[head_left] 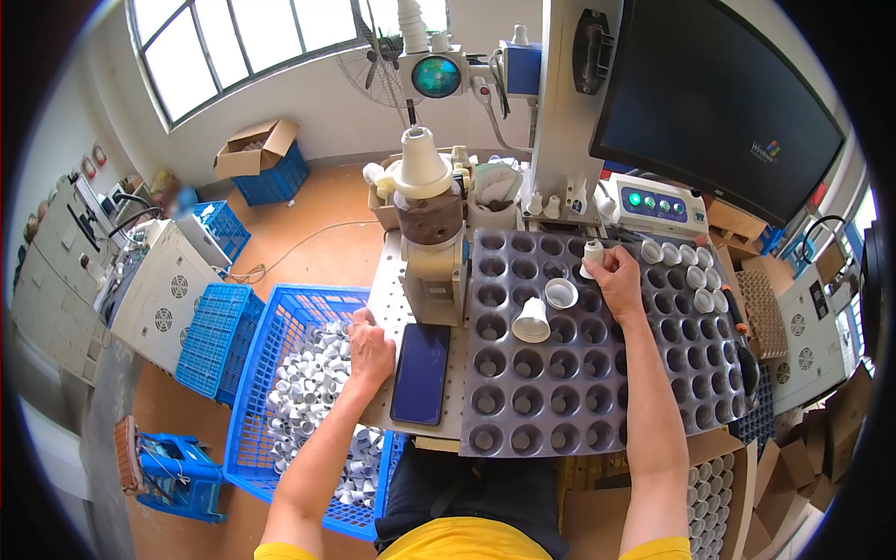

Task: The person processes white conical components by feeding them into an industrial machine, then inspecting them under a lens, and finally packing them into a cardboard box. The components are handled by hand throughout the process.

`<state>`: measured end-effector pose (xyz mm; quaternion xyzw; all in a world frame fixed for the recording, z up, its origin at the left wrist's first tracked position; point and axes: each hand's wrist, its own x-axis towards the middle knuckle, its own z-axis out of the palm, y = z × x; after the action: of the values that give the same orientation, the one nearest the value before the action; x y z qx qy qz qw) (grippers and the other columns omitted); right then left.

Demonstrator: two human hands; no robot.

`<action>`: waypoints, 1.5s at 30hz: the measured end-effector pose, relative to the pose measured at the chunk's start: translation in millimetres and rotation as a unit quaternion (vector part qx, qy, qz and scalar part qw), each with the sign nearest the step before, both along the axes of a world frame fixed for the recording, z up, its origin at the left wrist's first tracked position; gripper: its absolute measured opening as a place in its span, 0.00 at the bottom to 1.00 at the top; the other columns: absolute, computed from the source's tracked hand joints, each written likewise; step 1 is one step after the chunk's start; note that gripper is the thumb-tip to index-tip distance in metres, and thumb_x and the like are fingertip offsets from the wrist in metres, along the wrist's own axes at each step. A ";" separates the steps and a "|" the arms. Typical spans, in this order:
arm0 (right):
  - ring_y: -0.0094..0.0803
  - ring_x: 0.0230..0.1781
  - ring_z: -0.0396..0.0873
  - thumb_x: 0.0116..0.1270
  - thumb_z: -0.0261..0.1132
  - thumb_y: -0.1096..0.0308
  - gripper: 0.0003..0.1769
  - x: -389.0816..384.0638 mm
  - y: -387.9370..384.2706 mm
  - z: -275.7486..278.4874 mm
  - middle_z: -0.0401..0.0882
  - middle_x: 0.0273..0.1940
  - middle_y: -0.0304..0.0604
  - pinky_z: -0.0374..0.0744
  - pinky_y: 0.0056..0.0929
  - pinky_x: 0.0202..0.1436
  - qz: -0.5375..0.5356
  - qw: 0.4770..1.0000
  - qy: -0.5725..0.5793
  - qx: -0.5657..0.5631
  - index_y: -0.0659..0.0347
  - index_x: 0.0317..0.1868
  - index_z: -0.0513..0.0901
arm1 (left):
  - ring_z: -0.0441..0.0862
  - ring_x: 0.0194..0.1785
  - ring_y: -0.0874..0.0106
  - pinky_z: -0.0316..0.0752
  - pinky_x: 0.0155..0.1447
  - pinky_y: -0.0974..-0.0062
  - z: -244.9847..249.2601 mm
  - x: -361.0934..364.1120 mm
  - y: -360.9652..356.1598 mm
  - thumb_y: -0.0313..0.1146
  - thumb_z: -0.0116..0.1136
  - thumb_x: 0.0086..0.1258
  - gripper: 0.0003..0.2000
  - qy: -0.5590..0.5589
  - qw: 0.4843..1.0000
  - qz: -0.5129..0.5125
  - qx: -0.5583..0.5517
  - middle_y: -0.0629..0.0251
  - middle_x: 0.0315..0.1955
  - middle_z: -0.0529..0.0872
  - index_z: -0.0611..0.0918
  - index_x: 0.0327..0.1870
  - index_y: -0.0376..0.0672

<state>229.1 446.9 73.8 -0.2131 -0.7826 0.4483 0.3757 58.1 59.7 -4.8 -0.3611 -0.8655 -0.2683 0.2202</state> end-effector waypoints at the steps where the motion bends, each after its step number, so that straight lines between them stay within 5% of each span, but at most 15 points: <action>1: 0.22 0.26 0.60 0.55 0.73 0.68 0.23 0.7 -0.7 0.5 0.65 0.22 0.32 0.65 0.25 0.30 -0.004 1.000 0.001 0.002 0.59 0.21 0.62 | 0.73 0.46 0.50 0.68 0.51 0.59 -7.4 -5.3 0.0 0.21 0.52 0.45 0.07 -0.023 0.998 0.014 0.055 0.45 0.35 0.77 0.78 0.26 0.28; 3: 0.22 0.26 0.60 0.55 0.73 0.68 0.23 1.3 -1.5 1.1 0.66 0.22 0.32 0.65 0.25 0.30 -0.010 1.000 0.003 0.009 0.59 0.21 0.62 | 0.75 0.43 0.51 0.69 0.47 0.60 -9.8 -14.4 1.6 0.25 0.53 0.48 0.07 -0.067 0.983 0.043 0.167 0.46 0.32 0.80 0.81 0.21 0.29; 9: 0.21 0.26 0.59 0.55 0.74 0.67 0.23 -2.1 3.7 -3.8 0.66 0.22 0.32 0.64 0.25 0.30 -0.011 1.000 -0.003 -0.003 0.57 0.20 0.63 | 0.82 0.38 0.57 0.74 0.45 0.60 89.0 -53.2 5.9 0.31 0.45 0.58 0.14 -0.197 0.965 0.020 0.169 0.44 0.29 0.84 0.82 0.28 0.30; 12: 0.22 0.27 0.66 0.56 0.73 0.64 0.18 -7.8 30.8 -8.3 0.71 0.26 0.34 0.69 0.24 0.33 -0.011 0.989 -0.051 -0.136 0.57 0.23 0.70 | 0.80 0.42 0.58 0.73 0.51 0.65 138.1 -97.8 30.8 0.33 0.45 0.61 0.14 -0.134 0.947 -0.067 0.285 0.47 0.34 0.84 0.82 0.32 0.32; 15: 0.26 0.34 0.75 0.58 0.71 0.62 0.13 -1.9 8.7 40.6 0.76 0.33 0.38 0.75 0.26 0.40 0.040 0.956 -0.052 -0.285 0.59 0.31 0.76 | 0.72 0.39 0.72 0.67 0.50 0.75 205.7 -107.3 59.4 0.31 0.45 0.59 0.09 -0.124 0.935 -0.100 0.317 0.59 0.38 0.82 0.75 0.32 0.34; 16: 0.31 0.41 0.79 0.60 0.69 0.62 0.14 -2.0 11.0 49.2 0.78 0.39 0.41 0.78 0.29 0.47 0.064 0.961 -0.069 -0.260 0.62 0.37 0.77 | 0.72 0.40 0.71 0.66 0.51 0.75 224.2 -106.6 65.3 0.31 0.46 0.59 0.09 -0.105 0.943 -0.101 0.299 0.59 0.39 0.81 0.75 0.31 0.34; 22: 0.25 0.37 0.75 0.60 0.70 0.62 0.13 -26.2 -32.2 139.7 0.76 0.35 0.37 0.76 0.27 0.48 0.140 0.975 0.021 -0.174 0.60 0.33 0.76 | 0.73 0.41 0.63 0.68 0.50 0.74 286.6 -63.9 112.3 0.29 0.44 0.58 0.09 -0.160 0.934 -0.078 0.309 0.55 0.40 0.71 0.76 0.30 0.33; 24: 0.24 0.35 0.74 0.60 0.70 0.62 0.13 -41.3 -50.9 164.2 0.75 0.33 0.36 0.75 0.25 0.45 0.175 0.972 0.063 -0.146 0.60 0.32 0.77 | 0.71 0.45 0.62 0.67 0.53 0.71 288.7 -48.8 125.5 0.29 0.46 0.58 0.09 -0.319 0.870 -0.155 0.342 0.53 0.40 0.71 0.79 0.31 0.35; 27: 0.21 0.30 0.72 0.60 0.70 0.61 0.13 -71.1 -91.7 192.3 0.75 0.28 0.35 0.73 0.24 0.39 0.195 0.972 0.102 -0.086 0.60 0.28 0.77 | 0.67 0.48 0.65 0.62 0.58 0.68 269.3 -71.2 137.1 0.30 0.53 0.58 0.07 -0.311 0.870 -0.207 0.322 0.55 0.32 0.76 0.86 0.26 0.45; 29: 0.20 0.27 0.70 0.59 0.71 0.62 0.14 -89.9 -119.9 199.1 0.74 0.25 0.34 0.71 0.24 0.33 0.184 0.978 0.099 -0.024 0.60 0.25 0.76 | 0.67 0.45 0.66 0.63 0.57 0.69 269.7 -62.0 123.1 0.31 0.57 0.56 0.06 0.082 0.987 -0.068 0.119 0.60 0.27 0.79 0.86 0.22 0.46; 32: 0.19 0.24 0.67 0.59 0.72 0.62 0.17 -114.5 -161.9 187.6 0.71 0.21 0.32 0.68 0.24 0.28 0.204 0.974 0.101 -0.011 0.60 0.22 0.74 | 0.68 0.42 0.67 0.63 0.55 0.70 280.7 -64.3 71.6 0.32 0.58 0.52 0.06 0.154 0.982 -0.022 0.112 0.72 0.22 0.81 0.84 0.17 0.49; 36: 0.19 0.23 0.63 0.60 0.73 0.61 0.20 -135.0 -174.2 149.4 0.67 0.20 0.32 0.67 0.24 0.28 0.203 0.971 0.127 0.017 0.60 0.21 0.71 | 0.73 0.30 0.63 0.65 0.43 0.68 224.4 -112.2 -17.2 0.27 0.51 0.53 0.11 -0.004 0.968 -0.118 0.221 0.61 0.19 0.80 0.81 0.13 0.46; 39: 0.23 0.26 0.69 0.61 0.71 0.62 0.19 -125.9 -173.4 155.4 0.75 0.23 0.38 0.71 0.26 0.31 0.187 0.976 0.085 0.074 0.62 0.22 0.72 | 0.76 0.32 0.61 0.69 0.43 0.65 117.9 -156.5 -76.5 0.27 0.48 0.54 0.10 0.067 0.984 0.017 0.163 0.55 0.21 0.82 0.82 0.18 0.39; 42: 0.33 0.33 0.79 0.60 0.70 0.59 0.17 -115.1 -155.3 142.8 0.83 0.33 0.48 0.76 0.31 0.40 0.234 0.962 0.115 0.078 0.65 0.28 0.76 | 0.76 0.38 0.62 0.69 0.48 0.64 77.1 -112.5 -87.5 0.32 0.43 0.57 0.13 -0.149 0.963 0.103 0.199 0.49 0.27 0.83 0.81 0.19 0.37; 45: 0.44 0.44 0.82 0.58 0.70 0.54 0.21 -49.7 -131.1 126.5 0.84 0.44 0.55 0.78 0.37 0.50 0.224 0.932 -0.150 0.242 0.65 0.39 0.81 | 0.81 0.32 0.53 0.73 0.41 0.59 33.5 -71.8 -75.5 0.26 0.46 0.53 0.10 -0.150 0.980 0.059 0.117 0.45 0.25 0.83 0.81 0.23 0.32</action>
<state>179.4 315.8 200.3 0.0005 -0.9420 0.2802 0.1845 -13.7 -15.8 28.6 -0.2373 -0.8711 -0.4051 0.1440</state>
